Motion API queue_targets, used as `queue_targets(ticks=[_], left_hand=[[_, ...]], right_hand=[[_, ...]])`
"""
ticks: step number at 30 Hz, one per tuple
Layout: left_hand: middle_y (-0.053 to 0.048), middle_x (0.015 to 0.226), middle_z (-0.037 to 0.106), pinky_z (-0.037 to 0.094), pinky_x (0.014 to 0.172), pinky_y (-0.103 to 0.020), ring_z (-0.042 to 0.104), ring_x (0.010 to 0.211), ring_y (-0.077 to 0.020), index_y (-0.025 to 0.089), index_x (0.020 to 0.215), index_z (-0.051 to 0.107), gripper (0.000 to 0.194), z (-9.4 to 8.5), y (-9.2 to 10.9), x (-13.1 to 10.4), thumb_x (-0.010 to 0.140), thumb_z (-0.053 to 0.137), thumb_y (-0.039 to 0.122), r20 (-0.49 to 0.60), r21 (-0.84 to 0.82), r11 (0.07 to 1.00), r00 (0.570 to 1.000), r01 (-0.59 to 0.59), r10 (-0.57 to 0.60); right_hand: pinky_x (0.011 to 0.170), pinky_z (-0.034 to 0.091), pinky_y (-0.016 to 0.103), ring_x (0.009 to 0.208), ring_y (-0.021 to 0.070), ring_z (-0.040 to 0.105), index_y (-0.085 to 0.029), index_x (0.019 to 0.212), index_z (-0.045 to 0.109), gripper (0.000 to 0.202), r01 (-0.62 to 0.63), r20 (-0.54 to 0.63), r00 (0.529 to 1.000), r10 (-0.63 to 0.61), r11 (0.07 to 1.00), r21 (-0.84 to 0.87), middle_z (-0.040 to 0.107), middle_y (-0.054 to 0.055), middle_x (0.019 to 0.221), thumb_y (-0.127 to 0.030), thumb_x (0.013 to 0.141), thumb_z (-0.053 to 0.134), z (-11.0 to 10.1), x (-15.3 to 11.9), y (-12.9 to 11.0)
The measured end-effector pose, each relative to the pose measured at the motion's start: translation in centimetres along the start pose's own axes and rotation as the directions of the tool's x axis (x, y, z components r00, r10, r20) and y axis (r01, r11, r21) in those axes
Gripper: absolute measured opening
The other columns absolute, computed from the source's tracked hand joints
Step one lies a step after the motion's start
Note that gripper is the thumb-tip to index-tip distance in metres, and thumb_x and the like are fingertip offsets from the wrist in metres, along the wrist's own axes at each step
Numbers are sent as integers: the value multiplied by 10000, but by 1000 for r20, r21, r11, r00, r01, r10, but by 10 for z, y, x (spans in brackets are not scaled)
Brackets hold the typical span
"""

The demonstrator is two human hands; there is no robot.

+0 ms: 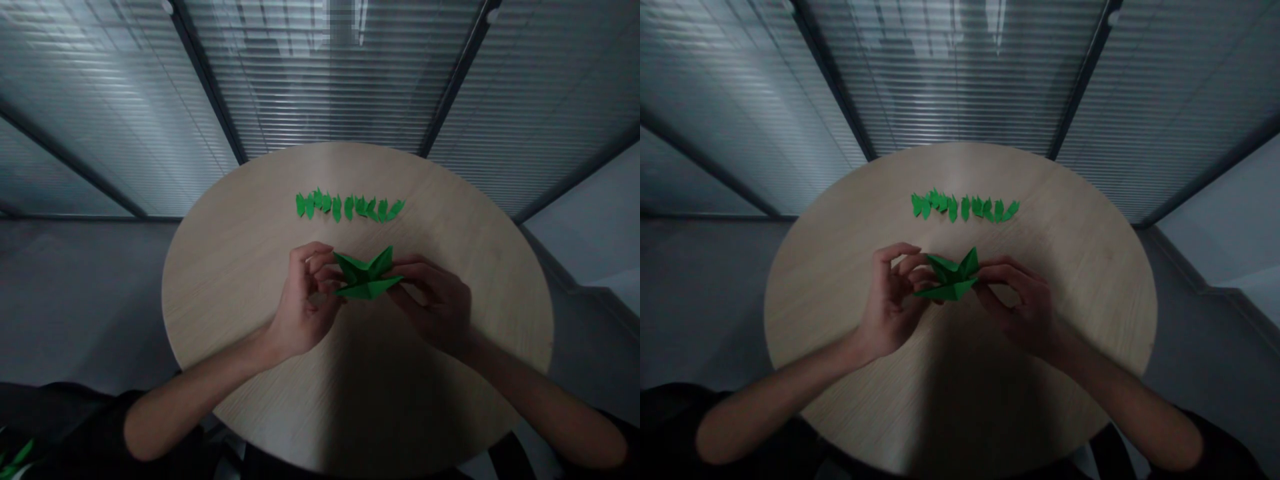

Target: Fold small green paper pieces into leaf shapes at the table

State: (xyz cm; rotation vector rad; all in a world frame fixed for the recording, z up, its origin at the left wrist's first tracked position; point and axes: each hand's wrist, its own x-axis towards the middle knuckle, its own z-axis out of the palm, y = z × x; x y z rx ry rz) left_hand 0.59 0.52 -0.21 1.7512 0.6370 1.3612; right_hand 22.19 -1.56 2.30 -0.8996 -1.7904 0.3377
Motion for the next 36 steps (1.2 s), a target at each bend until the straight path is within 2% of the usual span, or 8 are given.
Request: queue_targets(ticks=[3, 6, 10, 14, 22, 30, 33, 36], left_hand=[[-36, 1111, 606, 610, 642, -213, 693, 837, -124, 295, 1319, 375, 562, 1, -2, -2, 895, 606, 7, -10, -9, 999, 999, -49, 49], [-23, 1047, 614, 601, 650, -211, 678, 817, -118, 258, 1215, 462, 480, 0, -2, -2, 854, 616, -16, -7, 64, 994, 996, -93, 94], [-41, 987, 652, 623, 676, -229, 687, 830, -138, 201, 1065, 589, 306, -3, 2, 1, 841, 662, 6, 82, 245, 952, 982, -183, 168], [-73, 1013, 697, 638, 685, -239, 729, 859, -156, 182, 1092, 632, 248, -7, 4, 2, 907, 634, 17, 142, 382, 863, 944, -330, 299], [-129, 1095, 732, 644, 682, -248, 757, 865, -176, 132, 1191, 657, 224, -8, 0, -2, 981, 618, 68, 210, 510, 754, 910, -414, 358], [-120, 1054, 759, 625, 640, -220, 765, 817, -156, 135, 1185, 660, 220, -4, 0, -3, 983, 618, 60, 194, 478, 768, 904, -426, 380], [-106, 1011, 777, 616, 613, -204, 773, 776, -145, 146, 1117, 663, 138, -3, 1, -3, 997, 618, 95, 161, 475, 795, 925, -377, 343], [-61, 931, 792, 616, 594, -188, 778, 723, -132, 171, 1032, 663, 83, 0, 4, -4, 995, 625, 107, 100, 468, 839, 960, -278, 262]], right_hand=[[728, 647, 258, 822, 163, 773, -235, 988, 729, 163, 32, -35, 999, -32, 999, -3, 791, 20, 947, -88, 923, 703, 0, -1, 2], [747, 642, 237, 842, 153, 777, -225, 995, 734, 175, 52, -47, 998, -51, 999, 10, 791, 23, 967, -71, 915, 711, -1, -2, 4], [781, 636, 219, 873, 148, 778, -213, 1001, 746, 191, 84, -19, 996, -84, 996, -1, 788, 34, 982, -52, 900, 727, -1, -3, 4], [792, 634, 211, 893, 149, 780, -201, 1032, 744, 197, 151, 10, 989, -151, 988, -18, 792, 51, 1001, -47, 914, 703, -1, -3, 4], [777, 635, 245, 877, 160, 776, -172, 1059, 737, 166, 247, 44, 969, -244, 966, -81, 790, 90, 1013, -62, 951, 674, 1, -5, 6], [734, 648, 269, 853, 178, 781, -208, 1118, 695, 256, 238, 45, 971, -236, 969, -66, 790, 63, 983, -39, 926, 687, 3, -9, 6], [728, 664, 273, 816, 185, 792, -238, 1166, 670, 313, 191, -12, 981, -194, 976, -106, 794, 38, 940, -57, 913, 704, 3, -12, 5], [703, 669, 272, 762, 187, 792, -240, 1178, 666, 302, 154, -34, 986, -161, 977, -149, 793, 36, 913, -99, 916, 713, 3, -14, 5]])
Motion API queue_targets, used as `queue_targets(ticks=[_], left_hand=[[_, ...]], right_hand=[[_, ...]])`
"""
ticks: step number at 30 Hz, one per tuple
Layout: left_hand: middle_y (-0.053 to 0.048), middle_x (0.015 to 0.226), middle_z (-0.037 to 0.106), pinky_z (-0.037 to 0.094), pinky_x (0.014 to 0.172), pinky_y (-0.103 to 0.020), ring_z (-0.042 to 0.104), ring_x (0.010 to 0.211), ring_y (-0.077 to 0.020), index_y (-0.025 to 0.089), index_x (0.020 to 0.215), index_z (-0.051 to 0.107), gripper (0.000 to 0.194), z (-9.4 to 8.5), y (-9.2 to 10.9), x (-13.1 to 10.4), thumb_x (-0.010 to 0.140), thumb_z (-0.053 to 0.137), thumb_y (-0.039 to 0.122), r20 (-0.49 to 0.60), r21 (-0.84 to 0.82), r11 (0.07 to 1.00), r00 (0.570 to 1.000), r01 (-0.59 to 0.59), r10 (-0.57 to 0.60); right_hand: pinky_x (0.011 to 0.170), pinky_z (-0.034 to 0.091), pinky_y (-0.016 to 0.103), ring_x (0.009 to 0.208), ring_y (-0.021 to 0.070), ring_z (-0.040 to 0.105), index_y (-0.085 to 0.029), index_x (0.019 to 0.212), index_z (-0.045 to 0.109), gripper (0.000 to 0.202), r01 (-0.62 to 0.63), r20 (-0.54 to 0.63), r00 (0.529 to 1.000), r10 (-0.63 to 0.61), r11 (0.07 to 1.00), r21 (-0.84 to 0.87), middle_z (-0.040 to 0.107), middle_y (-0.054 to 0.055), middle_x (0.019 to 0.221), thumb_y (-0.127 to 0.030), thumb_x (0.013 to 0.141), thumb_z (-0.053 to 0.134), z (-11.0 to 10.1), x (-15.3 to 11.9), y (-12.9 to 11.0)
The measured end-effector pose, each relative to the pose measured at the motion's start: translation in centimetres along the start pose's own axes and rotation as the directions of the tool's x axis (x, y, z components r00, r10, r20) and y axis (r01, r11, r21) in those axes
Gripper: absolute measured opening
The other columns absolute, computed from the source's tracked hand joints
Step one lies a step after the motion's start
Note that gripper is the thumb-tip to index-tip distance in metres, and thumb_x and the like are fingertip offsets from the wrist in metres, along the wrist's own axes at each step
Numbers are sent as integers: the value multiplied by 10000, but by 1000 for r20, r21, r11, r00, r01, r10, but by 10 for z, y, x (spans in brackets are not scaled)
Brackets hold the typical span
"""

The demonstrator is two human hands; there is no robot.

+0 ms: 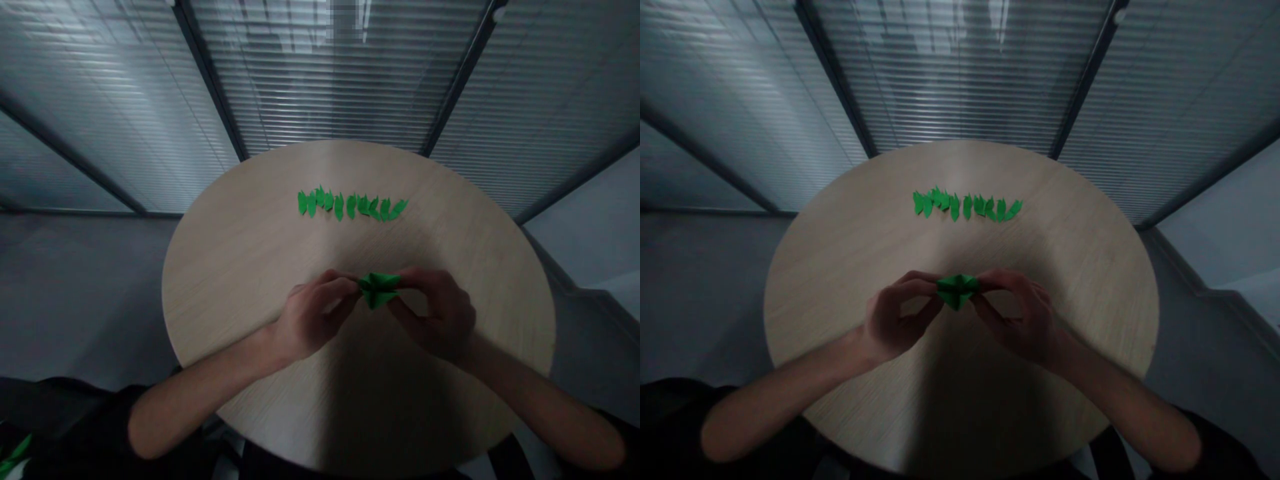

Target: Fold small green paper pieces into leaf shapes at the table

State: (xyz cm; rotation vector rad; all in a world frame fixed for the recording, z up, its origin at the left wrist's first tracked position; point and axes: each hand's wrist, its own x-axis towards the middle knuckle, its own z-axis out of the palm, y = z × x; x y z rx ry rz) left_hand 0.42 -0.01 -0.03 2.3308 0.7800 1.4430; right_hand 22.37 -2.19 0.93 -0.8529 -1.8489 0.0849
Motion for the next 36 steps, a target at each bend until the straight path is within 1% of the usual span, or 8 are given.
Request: queue_targets(ticks=[2, 4, 7, 10, 15, 23, 29, 36], left_hand=[[-42, 889, 795, 621, 587, -184, 779, 689, -128, 173, 1042, 657, 94, 0, 2, 1, 984, 639, 102, -41, -26, 999, 998, 41, -42], [-37, 873, 794, 619, 578, -179, 774, 666, -123, 169, 1086, 652, 129, 0, 3, 2, 977, 651, 99, -76, -35, 999, 996, 33, -36], [-57, 891, 786, 621, 608, -188, 775, 710, -130, 158, 1087, 659, 118, -2, 3, 3, 981, 662, 105, -42, -8, 999, 998, -38, 37], [-92, 946, 780, 630, 666, -206, 775, 793, -144, 141, 1089, 666, 106, -5, 1, 3, 988, 670, 111, -5, 12, 994, 994, -105, 105], [-105, 1008, 771, 636, 706, -212, 769, 840, -147, 128, 1147, 675, 156, -5, 0, 2, 994, 661, 101, 17, 9, 990, 990, -143, 143], [-110, 1039, 766, 655, 714, -239, 775, 852, -162, 145, 1209, 700, 203, -5, -1, 1, 1011, 653, 136, 38, 24, 992, 992, -121, 120], [-116, 1062, 758, 648, 721, -240, 767, 865, -159, 136, 1233, 707, 229, -6, -2, 0, 1012, 648, 127, 62, 41, 993, 992, -109, 107], [-123, 1059, 756, 637, 686, -228, 763, 824, -145, 128, 1220, 719, 220, -7, -2, -1, 1016, 638, 122, 83, 57, 992, 991, -110, 105]], right_hand=[[695, 666, 266, 776, 188, 794, -242, 1160, 675, 275, 8, 22, 1000, -8, 1000, 16, 797, 33, 916, -117, 919, 721, 0, 0, 2], [702, 659, 259, 802, 182, 793, -240, 1128, 690, 242, 11, 52, 999, -14, 998, 59, 801, 32, 930, -117, 922, 726, 0, 0, 3], [706, 650, 247, 803, 167, 787, -226, 1097, 717, 198, 17, 78, 997, -25, 994, 107, 805, 40, 943, -112, 935, 720, -1, 3, 5], [694, 646, 245, 775, 161, 784, -221, 1102, 741, 182, 52, 80, 995, -59, 994, 94, 806, 42, 918, -123, 953, 707, -1, 6, 4], [690, 645, 249, 761, 158, 781, -227, 1109, 758, 201, 92, 70, 993, -97, 993, 72, 811, 48, 923, -111, 953, 707, 0, 8, 3], [678, 647, 255, 768, 163, 784, -236, 1126, 773, 214, 110, 66, 991, -113, 993, 43, 817, 45, 931, -121, 962, 696, -1, 8, 3], [712, 660, 265, 792, 167, 785, -234, 1120, 779, 212, 122, 60, 990, -124, 992, 35, 822, 48, 964, -119, 962, 696, -1, 8, 3], [732, 658, 281, 827, 167, 783, -247, 1161, 748, 239, 121, 105, 987, -122, 993, 18, 817, 41, 1013, -114, 978, 672, -1, 4, 6]])
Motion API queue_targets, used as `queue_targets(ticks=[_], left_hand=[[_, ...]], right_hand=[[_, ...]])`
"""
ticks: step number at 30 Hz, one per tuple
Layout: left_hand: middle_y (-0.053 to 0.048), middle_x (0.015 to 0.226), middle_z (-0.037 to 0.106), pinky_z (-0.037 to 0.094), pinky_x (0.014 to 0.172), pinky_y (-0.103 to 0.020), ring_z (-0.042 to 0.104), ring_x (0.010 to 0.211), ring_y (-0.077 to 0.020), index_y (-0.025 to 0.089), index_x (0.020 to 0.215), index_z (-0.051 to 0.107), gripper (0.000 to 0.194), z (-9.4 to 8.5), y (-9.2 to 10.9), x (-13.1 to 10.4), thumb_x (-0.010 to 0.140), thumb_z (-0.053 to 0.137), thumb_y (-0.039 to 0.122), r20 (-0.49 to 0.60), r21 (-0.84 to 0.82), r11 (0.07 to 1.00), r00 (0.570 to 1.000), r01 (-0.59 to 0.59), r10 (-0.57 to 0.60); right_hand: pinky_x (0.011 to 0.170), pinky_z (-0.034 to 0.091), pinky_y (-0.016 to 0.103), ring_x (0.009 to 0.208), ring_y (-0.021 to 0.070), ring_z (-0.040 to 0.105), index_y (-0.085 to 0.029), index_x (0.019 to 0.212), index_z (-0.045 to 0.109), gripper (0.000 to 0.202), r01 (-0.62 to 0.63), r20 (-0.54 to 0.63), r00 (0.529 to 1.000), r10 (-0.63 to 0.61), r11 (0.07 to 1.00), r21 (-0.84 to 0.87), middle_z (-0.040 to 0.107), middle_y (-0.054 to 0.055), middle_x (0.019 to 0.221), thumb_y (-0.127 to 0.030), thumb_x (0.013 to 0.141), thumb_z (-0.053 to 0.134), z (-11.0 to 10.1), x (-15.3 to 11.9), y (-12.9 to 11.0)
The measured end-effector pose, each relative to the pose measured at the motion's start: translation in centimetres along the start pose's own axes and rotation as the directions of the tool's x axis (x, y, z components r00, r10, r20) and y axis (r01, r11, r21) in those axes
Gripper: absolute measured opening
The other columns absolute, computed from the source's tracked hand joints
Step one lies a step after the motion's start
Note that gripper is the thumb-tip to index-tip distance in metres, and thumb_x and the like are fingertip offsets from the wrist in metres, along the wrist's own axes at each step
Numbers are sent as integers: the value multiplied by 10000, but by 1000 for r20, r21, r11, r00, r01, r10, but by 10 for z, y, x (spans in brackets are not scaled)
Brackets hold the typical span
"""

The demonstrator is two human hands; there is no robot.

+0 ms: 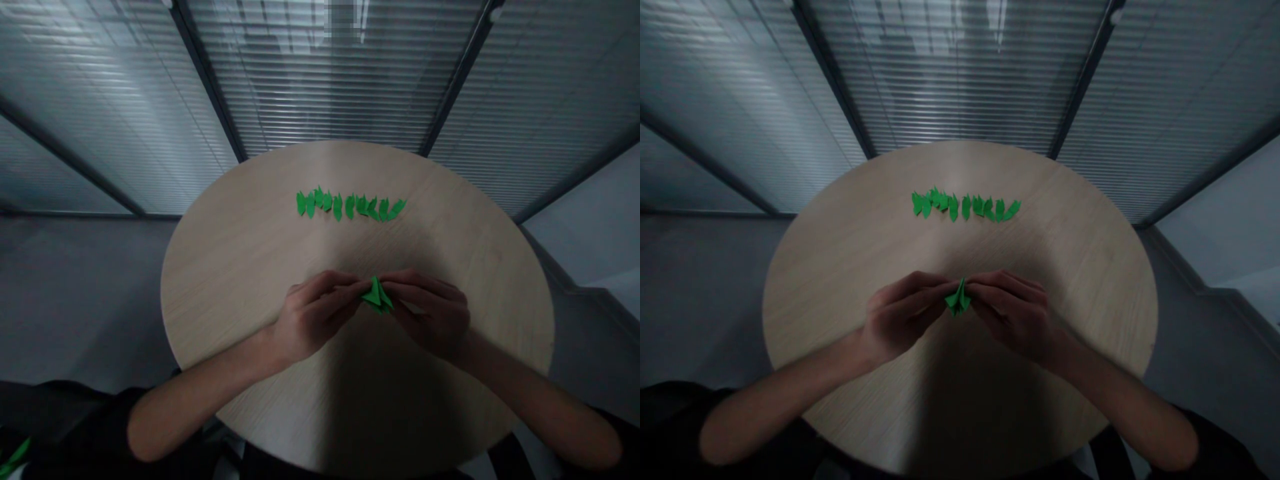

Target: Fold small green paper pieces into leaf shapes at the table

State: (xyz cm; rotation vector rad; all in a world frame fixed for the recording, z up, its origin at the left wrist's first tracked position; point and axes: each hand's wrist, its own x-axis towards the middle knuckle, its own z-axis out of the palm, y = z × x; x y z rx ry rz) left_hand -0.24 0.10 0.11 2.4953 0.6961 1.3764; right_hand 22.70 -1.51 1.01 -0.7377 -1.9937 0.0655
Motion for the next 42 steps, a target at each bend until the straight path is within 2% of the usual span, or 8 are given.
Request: queue_targets(ticks=[11, 15, 20, 23, 26, 30, 35, 42], left_hand=[[-100, 976, 738, 622, 643, -225, 738, 787, -145, 126, 1174, 713, 207, 4, 1, 5, 985, 638, 92, 12, -124, 992, 1000, 16, -15], [-110, 987, 719, 634, 647, -245, 719, 774, -146, 119, 1173, 707, 250, 1, 5, 9, 964, 585, 61, 77, -250, 964, 994, 95, -78], [-118, 1021, 724, 658, 653, -249, 727, 777, -151, 110, 1153, 703, 228, 0, 6, 9, 938, 715, 188, 145, -325, 927, 979, 187, -146], [-96, 957, 729, 640, 626, -227, 718, 730, -131, 126, 1049, 733, 109, 2, 5, 9, 983, 652, 156, 133, -322, 916, 969, 240, -207], [-90, 883, 733, 622, 577, -211, 710, 671, -126, 118, 993, 750, 153, 4, 5, 10, 1012, 619, 196, 195, -392, 837, 924, 382, -330], [-78, 782, 754, 631, 568, -220, 718, 631, -137, 114, 953, 746, 216, 4, 5, 13, 1020, 638, 288, 307, -529, 642, 831, 554, -464], [-72, 728, 750, 626, 562, -234, 715, 611, -140, 122, 867, 694, 275, 6, 4, 15, 1009, 663, 356, 373, -603, 501, 775, 621, -511], [-32, 670, 692, 559, 539, -219, 662, 578, -116, 145, 832, 621, 344, 9, 4, 14, 1018, 640, 433, 418, -604, 448, 741, 659, -526]], right_hand=[[674, 616, 263, 758, 159, 750, -245, 1081, 710, 160, -80, -1, 997, 80, 996, 28, 769, 17, 897, -136, 967, 679, 4, 0, -2], [692, 619, 281, 801, 176, 750, -233, 1037, 664, 107, -163, 6, 987, 163, 985, 46, 748, 32, 921, -197, 951, 715, 5, -2, -1], [699, 632, 283, 765, 176, 761, -222, 1118, 640, 213, -269, 41, 963, 267, 961, 61, 767, 23, 912, -281, 943, 746, 6, -3, 0], [681, 609, 269, 756, 166, 748, -215, 1014, 672, 45, -269, 125, 958, 257, 959, 91, 757, 16, 862, -246, 984, 682, 6, -2, 0], [629, 566, 252, 700, 149, 714, -210, 894, 675, 104, -283, 141, 954, 265, 950, 132, 731, 4, 782, -210, 997, 656, 7, -1, -1], [576, 529, 230, 618, 123, 662, -203, 821, 659, 168, -347, 158, 935, 319, 912, 216, 695, -14, 718, -226, 986, 666, 7, 2, -2], [511, 519, 203, 614, 130, 686, -192, 843, 676, 234, -572, 293, 818, 496, 756, 318, 706, -4, 710, -340, 1020, 638, 7, 1, -2], [571, 563, 206, 630, 120, 682, -193, 844, 658, 231, -615, 363, 788, 498, 657, 435, 689, -8, 728, -340, 1021, 634, 7, 3, -1]])
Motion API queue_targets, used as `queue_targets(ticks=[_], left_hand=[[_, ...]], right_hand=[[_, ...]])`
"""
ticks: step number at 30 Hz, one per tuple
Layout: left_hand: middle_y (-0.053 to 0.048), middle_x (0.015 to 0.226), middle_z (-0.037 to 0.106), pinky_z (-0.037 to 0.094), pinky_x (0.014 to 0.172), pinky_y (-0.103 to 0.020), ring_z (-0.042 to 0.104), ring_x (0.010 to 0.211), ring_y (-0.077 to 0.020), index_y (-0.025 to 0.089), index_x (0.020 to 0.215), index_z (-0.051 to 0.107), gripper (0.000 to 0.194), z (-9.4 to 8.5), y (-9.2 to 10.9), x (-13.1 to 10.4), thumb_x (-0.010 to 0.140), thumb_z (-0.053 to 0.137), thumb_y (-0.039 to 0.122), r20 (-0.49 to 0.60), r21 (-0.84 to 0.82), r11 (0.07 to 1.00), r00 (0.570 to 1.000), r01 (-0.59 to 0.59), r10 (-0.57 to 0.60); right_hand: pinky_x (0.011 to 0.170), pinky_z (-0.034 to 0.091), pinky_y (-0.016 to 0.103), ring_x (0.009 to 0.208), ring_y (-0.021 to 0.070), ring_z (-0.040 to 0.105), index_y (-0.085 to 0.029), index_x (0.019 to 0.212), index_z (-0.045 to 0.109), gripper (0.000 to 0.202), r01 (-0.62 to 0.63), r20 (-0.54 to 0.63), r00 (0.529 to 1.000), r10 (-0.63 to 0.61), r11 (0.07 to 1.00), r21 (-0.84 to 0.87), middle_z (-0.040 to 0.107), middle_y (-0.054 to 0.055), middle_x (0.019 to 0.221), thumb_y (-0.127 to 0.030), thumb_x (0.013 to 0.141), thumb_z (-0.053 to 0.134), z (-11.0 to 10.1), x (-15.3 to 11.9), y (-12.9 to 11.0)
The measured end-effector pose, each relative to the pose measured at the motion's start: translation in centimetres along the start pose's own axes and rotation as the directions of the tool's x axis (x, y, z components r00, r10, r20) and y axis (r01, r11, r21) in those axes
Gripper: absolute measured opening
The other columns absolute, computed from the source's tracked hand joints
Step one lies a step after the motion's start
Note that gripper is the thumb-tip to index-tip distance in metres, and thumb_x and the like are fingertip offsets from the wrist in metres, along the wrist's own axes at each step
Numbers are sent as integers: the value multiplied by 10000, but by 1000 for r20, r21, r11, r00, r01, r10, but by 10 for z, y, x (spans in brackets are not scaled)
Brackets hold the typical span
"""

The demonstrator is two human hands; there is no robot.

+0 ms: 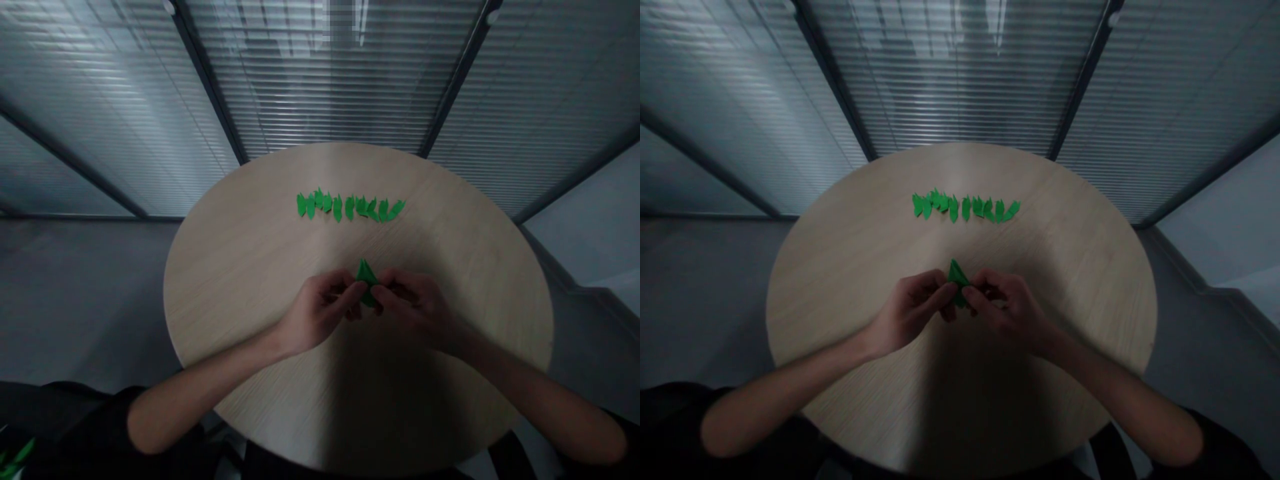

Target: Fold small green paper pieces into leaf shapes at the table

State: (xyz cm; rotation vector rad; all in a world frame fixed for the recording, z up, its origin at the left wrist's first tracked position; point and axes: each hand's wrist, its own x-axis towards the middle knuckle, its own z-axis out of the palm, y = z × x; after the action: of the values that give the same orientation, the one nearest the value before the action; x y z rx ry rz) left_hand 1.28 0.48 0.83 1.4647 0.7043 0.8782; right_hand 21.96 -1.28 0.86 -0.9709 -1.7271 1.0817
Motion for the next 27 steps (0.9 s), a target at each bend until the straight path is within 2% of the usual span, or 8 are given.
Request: queue_targets(ticks=[5, 10, 14, 20, 27], left_hand=[[-26, 701, 664, 519, 542, -216, 650, 605, -116, 147, 826, 590, 369, -1, 0, -1, 1022, 621, 458, 11, 28, 999, 999, 29, -30], [-21, 745, 653, 524, 570, -216, 645, 640, -116, 149, 882, 574, 359, 0, -3, 0, 1019, 617, 478, -1, 23, 998, 998, 58, -58], [-4, 692, 615, 467, 531, -194, 591, 592, -95, 155, 832, 548, 395, 2, -4, 2, 1027, 597, 494, -32, -22, 999, 999, 26, -27], [13, 657, 580, 429, 481, -182, 564, 547, -87, 163, 829, 532, 382, 3, -7, 3, 1024, 599, 485, -81, -28, 999, 996, 20, -22], [26, 709, 581, 458, 465, -169, 557, 540, -74, 174, 906, 522, 324, 4, -12, 4, 1027, 614, 461, -105, -99, 994, 994, -42, 32]], right_hand=[[588, 569, 220, 642, 121, 684, -180, 918, 678, 182, -86, 77, 994, 78, 990, 108, 711, 11, 775, -341, 999, 656, -1, 2, 4], [570, 516, 212, 626, 113, 639, -164, 876, 682, 206, -200, 103, 977, 189, 973, 113, 685, 13, 733, -352, 960, 696, 0, 1, 0], [554, 474, 211, 610, 109, 600, -161, 862, 676, 252, -271, 153, 956, 252, 955, 120, 670, 10, 716, -393, 960, 697, 3, 1, -1], [597, 479, 215, 656, 104, 593, -147, 930, 727, 300, -291, 267, 935, 232, 934, 206, 699, 38, 827, -441, 976, 681, 7, 1, 1], [588, 472, 210, 643, 100, 576, -151, 906, 714, 239, -268, 252, 945, 209, 936, 230, 661, 18, 788, -372, 977, 657, 10, 0, -1]])
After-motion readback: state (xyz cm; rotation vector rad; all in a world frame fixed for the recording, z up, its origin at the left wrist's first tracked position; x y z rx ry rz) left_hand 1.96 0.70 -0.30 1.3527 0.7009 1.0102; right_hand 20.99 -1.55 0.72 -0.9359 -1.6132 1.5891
